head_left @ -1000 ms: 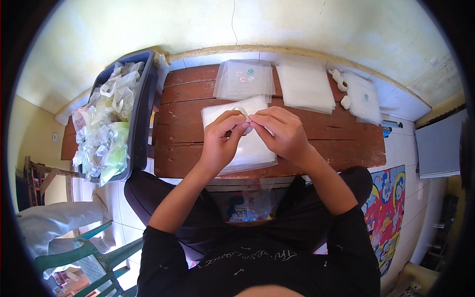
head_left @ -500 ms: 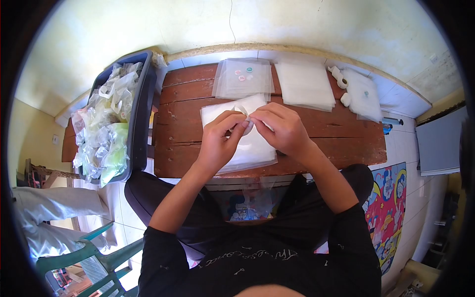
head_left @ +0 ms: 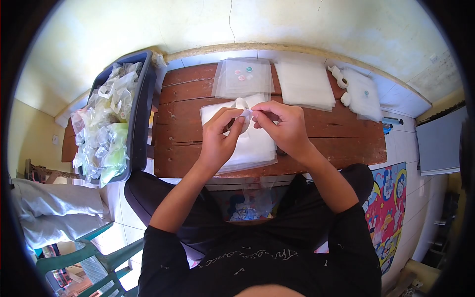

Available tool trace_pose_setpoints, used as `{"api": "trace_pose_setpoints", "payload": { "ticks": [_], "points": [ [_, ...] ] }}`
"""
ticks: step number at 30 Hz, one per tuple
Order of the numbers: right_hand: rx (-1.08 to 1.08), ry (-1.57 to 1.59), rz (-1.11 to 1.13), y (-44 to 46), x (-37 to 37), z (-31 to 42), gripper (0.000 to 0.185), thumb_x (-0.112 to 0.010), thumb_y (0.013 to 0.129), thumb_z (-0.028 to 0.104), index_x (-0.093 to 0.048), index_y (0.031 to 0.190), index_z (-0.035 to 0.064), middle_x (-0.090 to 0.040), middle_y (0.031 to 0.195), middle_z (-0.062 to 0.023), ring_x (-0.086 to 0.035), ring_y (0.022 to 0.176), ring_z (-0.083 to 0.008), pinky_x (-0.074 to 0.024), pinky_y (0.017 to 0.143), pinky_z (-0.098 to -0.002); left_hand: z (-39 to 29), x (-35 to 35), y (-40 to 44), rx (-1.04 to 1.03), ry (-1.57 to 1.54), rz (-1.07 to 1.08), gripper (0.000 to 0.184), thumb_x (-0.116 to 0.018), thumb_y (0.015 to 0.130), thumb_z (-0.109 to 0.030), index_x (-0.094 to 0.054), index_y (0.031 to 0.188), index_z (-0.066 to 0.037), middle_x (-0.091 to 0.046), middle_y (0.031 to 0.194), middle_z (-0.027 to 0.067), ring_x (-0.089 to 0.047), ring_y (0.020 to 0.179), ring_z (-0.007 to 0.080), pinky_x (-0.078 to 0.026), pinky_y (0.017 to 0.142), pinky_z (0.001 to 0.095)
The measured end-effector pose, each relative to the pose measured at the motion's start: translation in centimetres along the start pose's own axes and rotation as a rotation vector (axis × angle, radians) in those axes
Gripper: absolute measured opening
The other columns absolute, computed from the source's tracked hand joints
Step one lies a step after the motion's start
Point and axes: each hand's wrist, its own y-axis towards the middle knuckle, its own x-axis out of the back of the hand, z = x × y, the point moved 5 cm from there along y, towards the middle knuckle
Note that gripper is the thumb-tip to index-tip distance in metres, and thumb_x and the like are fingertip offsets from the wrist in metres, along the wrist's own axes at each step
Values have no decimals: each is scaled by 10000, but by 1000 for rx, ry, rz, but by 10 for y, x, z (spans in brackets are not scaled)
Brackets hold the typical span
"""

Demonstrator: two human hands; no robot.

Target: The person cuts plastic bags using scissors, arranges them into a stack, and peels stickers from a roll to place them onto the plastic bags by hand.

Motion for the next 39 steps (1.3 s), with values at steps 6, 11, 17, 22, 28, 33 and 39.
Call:
{"api": "trace_pose_setpoints", "payload": {
  "ticks": [6, 11, 17, 22, 28, 33, 39],
  "points": [
    [-109, 183, -21, -1, 0, -5, 125, -646, 878, 13, -669, 958, -79, -714, 854, -126, -715, 795, -172, -565, 687, -255, -1, 3, 1, -15, 39, -21, 124, -604, 915, -28, -651, 1020, 20, -651, 920, 105, -589, 709, 123, -465, 609, 246],
    [-161, 350, -24, -1, -1, -11, 133, -652, 872, 1, -662, 971, -86, -710, 898, -130, -709, 829, -184, -572, 737, -264, -3, 4, 3, -40, 49, -18, 124, -603, 913, -20, -655, 1018, 21, -653, 934, 114, -612, 735, 135, -490, 631, 250],
    [-255, 443, -17, -2, 0, -12, 148, -666, 859, -2, -654, 977, -90, -706, 906, -131, -702, 860, -182, -566, 771, -264, -9, 5, 4, -124, 136, 5, 125, -605, 902, -5, -665, 1009, 16, -648, 937, 125, -650, 774, 178, -536, 649, 276],
    [-292, 424, -18, 0, 1, -15, 113, -673, 855, -2, -660, 940, -75, -705, 893, -132, -697, 847, -170, -561, 777, -260, -19, 7, 6, -164, 212, 14, 141, -607, 884, 19, -671, 1009, 8, -646, 938, 129, -658, 769, 199, -556, 653, 293],
    [-285, 448, -77, 2, 2, -15, 190, -685, 844, -11, -633, 1019, -62, -695, 921, -125, -689, 854, -158, -556, 775, -259, -12, 14, 8, -158, 235, -11, 124, -585, 910, 23, -660, 1007, 40, -647, 955, 112, -637, 800, 138, -524, 659, 242],
    [-322, 370, -74, 2, 2, -20, 226, -698, 842, 4, -625, 1045, -65, -692, 928, -125, -678, 878, -148, -548, 796, -258, 11, 31, 15, -30, 30, -119, 141, -578, 916, 25, -660, 1028, 43, -647, 933, 98, -618, 793, 117, -515, 658, 238],
    [-338, 322, 12, 2, 0, -23, 177, -672, 870, 16, -643, 1032, -49, -694, 944, -99, -662, 862, -132, -539, 793, -251, 22, 73, 30, 3, -25, -217, 143, -575, 958, -46, -660, 1041, 33, -632, 910, 45, -571, 793, 65, -480, 651, 205]
  ]
}}
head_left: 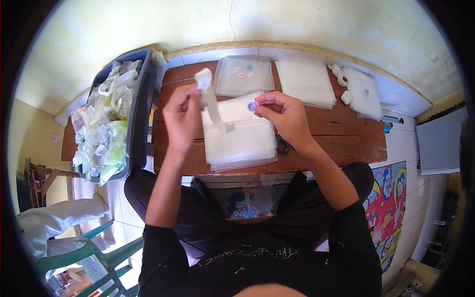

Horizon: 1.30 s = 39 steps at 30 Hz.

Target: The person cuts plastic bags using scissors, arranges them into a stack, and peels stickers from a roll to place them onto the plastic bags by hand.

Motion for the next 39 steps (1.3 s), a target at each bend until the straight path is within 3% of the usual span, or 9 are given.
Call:
{"api": "trace_pose_setpoints", "payload": {
  "ticks": [3, 8, 11, 13, 19, 28, 32, 37, 39],
  "points": [
    [-46, -75, 74, 0, -2, -9, 151, -676, 874, 39, -665, 1001, -41, -697, 912, -71, -649, 838, -114, -520, 770, -237, -15, 30, 14, 106, 50, -100, 149, -575, 963, -63, -660, 1045, 27, -637, 920, 33, -571, 811, 66, -476, 701, 210],
    [-68, -252, 175, 4, -14, -35, 181, -707, 828, 108, -706, 960, -17, -712, 805, -89, -668, 757, -119, -522, 692, -254, -26, 61, 28, -186, 513, -85, 148, -589, 888, 15, -686, 1000, 27, -660, 844, 121, -623, 708, 163, -485, 655, 267],
    [-75, -347, 204, 3, -25, -62, 185, -705, 806, 99, -712, 961, -2, -712, 785, -103, -673, 730, -140, -524, 689, -267, 30, 56, 19, -96, 782, 140, 194, -615, 832, -28, -711, 1000, -41, -661, 878, 171, -638, 735, 338, -503, 673, 395],
    [-90, -364, 216, 3, -32, -81, 182, -706, 795, 93, -715, 954, 4, -712, 781, -111, -677, 723, -157, -526, 691, -275, 76, 56, 7, -1, 825, 202, 200, -585, 844, -63, -715, 995, -55, -674, 912, 183, -648, 802, 368, -515, 727, 437],
    [-125, -520, 236, 12, -44, -122, 172, -725, 765, 104, -715, 890, -13, -708, 779, -146, -681, 707, -207, -534, 694, -313, 125, 63, -10, 274, 905, 299, 260, -576, 816, -85, -710, 1036, -51, -680, 977, 214, -649, 937, 378, -508, 856, 439],
    [-136, -570, 242, 21, -41, -133, 166, -734, 744, 93, -718, 872, -12, -708, 773, -150, -687, 703, -214, -539, 675, -310, 124, 62, -18, 362, 976, 312, 263, -560, 837, -131, -706, 1056, -124, -685, 1032, 163, -652, 964, 360, -512, 852, 453],
    [-61, -622, 257, 20, -43, -138, 173, -724, 760, 97, -709, 889, -17, -705, 777, -150, -679, 697, -212, -529, 666, -311, 123, 64, -18, 356, 990, 341, 325, -590, 793, -85, -682, 1105, -100, -679, 1054, 177, -625, 1025, 362, -495, 879, 448],
    [35, -692, 256, 16, -46, -138, 162, -709, 774, 80, -695, 901, -21, -691, 786, -158, -667, 706, -231, -520, 675, -319, 140, 69, -20, 355, 1068, 424, 521, -682, 772, -162, -567, 1279, -127, -615, 1209, 170, -592, 1102, 358, -480, 915, 446],
    [130, -744, 257, 14, -49, -139, 147, -700, 780, 62, -689, 902, -19, -678, 797, -170, -665, 714, -260, -519, 686, -337, 111, 64, -17, 404, 1130, 475, 474, -666, 795, -177, -562, 1251, -98, -609, 1185, 173, -595, 1086, 351, -481, 908, 443]
  ]
}}
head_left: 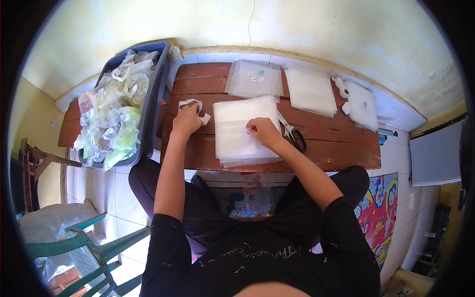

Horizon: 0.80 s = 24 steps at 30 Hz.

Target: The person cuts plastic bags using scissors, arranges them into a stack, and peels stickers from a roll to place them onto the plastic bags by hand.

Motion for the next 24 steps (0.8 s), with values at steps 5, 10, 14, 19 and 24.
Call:
{"api": "trace_pose_setpoints", "payload": {
  "ticks": [5, 10, 14, 19, 24],
  "points": [
    [54, -54, -61, -5, -2, 7, 150, -697, 778, 54, -680, 907, -20, -667, 808, -185, -661, 733, -296, -520, 698, -366, -31, 26, -25, -3, 301, -276, 408, -638, 818, -159, -552, 1193, -23, -607, 1117, 176, -604, 1022, 336, -492, 875, 434],
    [32, -46, -53, -5, -3, 13, 116, -675, 776, 64, -657, 862, -12, -650, 833, -199, -628, 809, -376, -496, 767, -441, -97, -30, -50, -412, -328, -153, 303, -706, 789, -132, -643, 1085, -109, -621, 965, 130, -598, 968, 335, -491, 829, 432],
    [-16, -95, -52, -6, -3, 10, 109, -673, 772, 48, -654, 859, -14, -639, 874, -197, -622, 846, -372, -500, 777, -438, -107, -65, -60, -436, -333, -21, 293, -694, 796, -131, -646, 1082, -91, -614, 968, 137, -611, 924, 340, -492, 800, 427],
    [-18, 4, -154, -14, -2, 9, 122, -668, 790, 81, -649, 880, 1, -593, 984, -187, -616, 868, -369, -507, 769, -429, -103, -68, -59, -407, -367, 19, 276, -705, 789, -131, -680, 1062, -97, -604, 929, 146, -611, 903, 343, -491, 790, 431],
    [79, -110, -162, -22, -7, 2, 193, -674, 796, 100, -648, 983, 55, -564, 996, -186, -615, 829, -360, -513, 750, -429, -104, -68, -57, -395, -344, 32, 297, -717, 775, -144, -703, 1071, -130, -595, 892, 147, -613, 872, 335, -492, 778, 426]
  ]
}}
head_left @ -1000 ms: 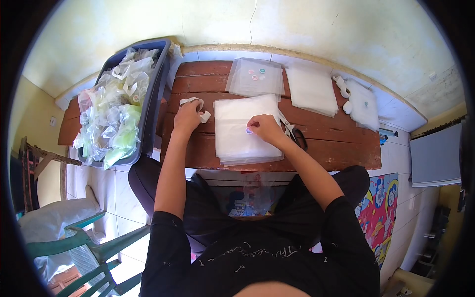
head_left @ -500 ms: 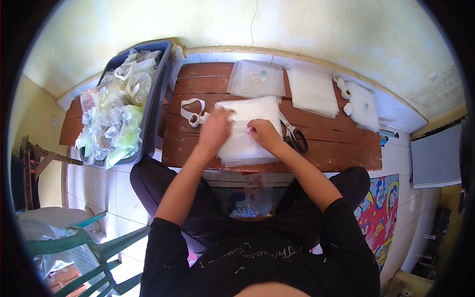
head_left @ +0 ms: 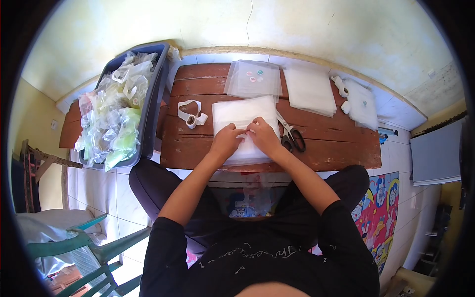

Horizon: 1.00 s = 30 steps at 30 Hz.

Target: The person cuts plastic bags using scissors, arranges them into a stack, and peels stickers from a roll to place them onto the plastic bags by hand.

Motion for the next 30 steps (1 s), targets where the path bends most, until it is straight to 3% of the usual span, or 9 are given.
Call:
{"api": "trace_pose_setpoints", "payload": {
  "ticks": [4, 6, 7, 9, 13, 20, 22, 26, 30],
  "points": [
    [-121, -103, 22, -1, 7, -8, 307, -716, 773, 136, -638, 1060, 59, -580, 1016, -152, -622, 864, -310, -508, 772, -399, -1, 3, 0, -9, 29, 21, 316, -739, 761, -188, -705, 1074, -155, -591, 914, 122, -601, 937, 306, -481, 807, 418],
    [-160, -172, -178, -4, 32, -5, 322, -729, 763, 186, -638, 1030, 29, -576, 1009, -163, -587, 962, -361, -486, 837, -430, -12, 10, -4, -198, 136, -121, 327, -768, 734, -233, -722, 1051, -166, -585, 959, 98, -578, 969, 281, -463, 833, 398],
    [-218, -271, -145, -4, 40, -6, 473, -762, 737, 232, -590, 1117, 9, -578, 1058, -177, -563, 1031, -364, -467, 880, -437, -13, 9, -5, -197, 137, -120, 327, -768, 734, -233, -722, 1051, -166, -585, 959, 98, -578, 969, 281, -463, 833, 398],
    [-314, -302, -136, -5, 56, -1, 536, -773, 728, 235, -552, 1161, 9, -571, 1080, -194, -561, 1039, -372, -468, 879, -445, -19, 8, -9, -300, 199, -300, 344, -785, 714, -263, -726, 1045, -188, -583, 1034, 88, -544, 1033, 263, -437, 878, 395],
    [-467, -219, -26, -10, 60, -21, 684, -793, 708, 221, -449, 1249, -14, -549, 1109, -241, -557, 1055, -397, -470, 876, -457, -16, -5, -7, -273, 156, -291, 325, -780, 719, -263, -731, 1030, -184, -580, 1085, 91, -536, 1043, 256, -431, 887, 395],
    [-464, -54, -118, -15, 47, -44, 628, -801, 652, 76, -535, 1210, -34, -575, 1031, -200, -608, 856, -340, -504, 781, -397, -8, -14, -7, -240, 110, -284, 192, -746, 743, -196, -747, 932, -160, -586, 932, 47, -558, 915, 229, -444, 808, 367],
    [-423, -34, -229, -15, 54, -37, 633, -791, 640, 35, -547, 1221, -30, -603, 975, -158, -621, 778, -270, -513, 718, -351, -9, -15, -6, -254, 107, -295, 181, -738, 746, -198, -741, 923, -157, -579, 903, 34, -554, 901, 221, -442, 792, 364],
    [-519, 141, -222, -15, 60, -28, 648, -758, 662, 3, -521, 1265, -26, -623, 1011, -192, -652, 835, -276, -519, 749, -372, -15, -12, -7, -277, 59, -323, 134, -738, 757, -183, -729, 883, -140, -587, 873, 39, -567, 867, 226, -443, 770, 369],
    [-552, 247, -301, -15, 62, -37, 413, -731, 704, 47, -638, 1100, -22, -686, 845, -150, -669, 737, -213, -524, 681, -334, -19, 0, -3, -267, 13, -365, 98, -725, 781, -156, -721, 872, -122, -603, 862, 58, -579, 850, 241, -443, 762, 380]
  ]
}}
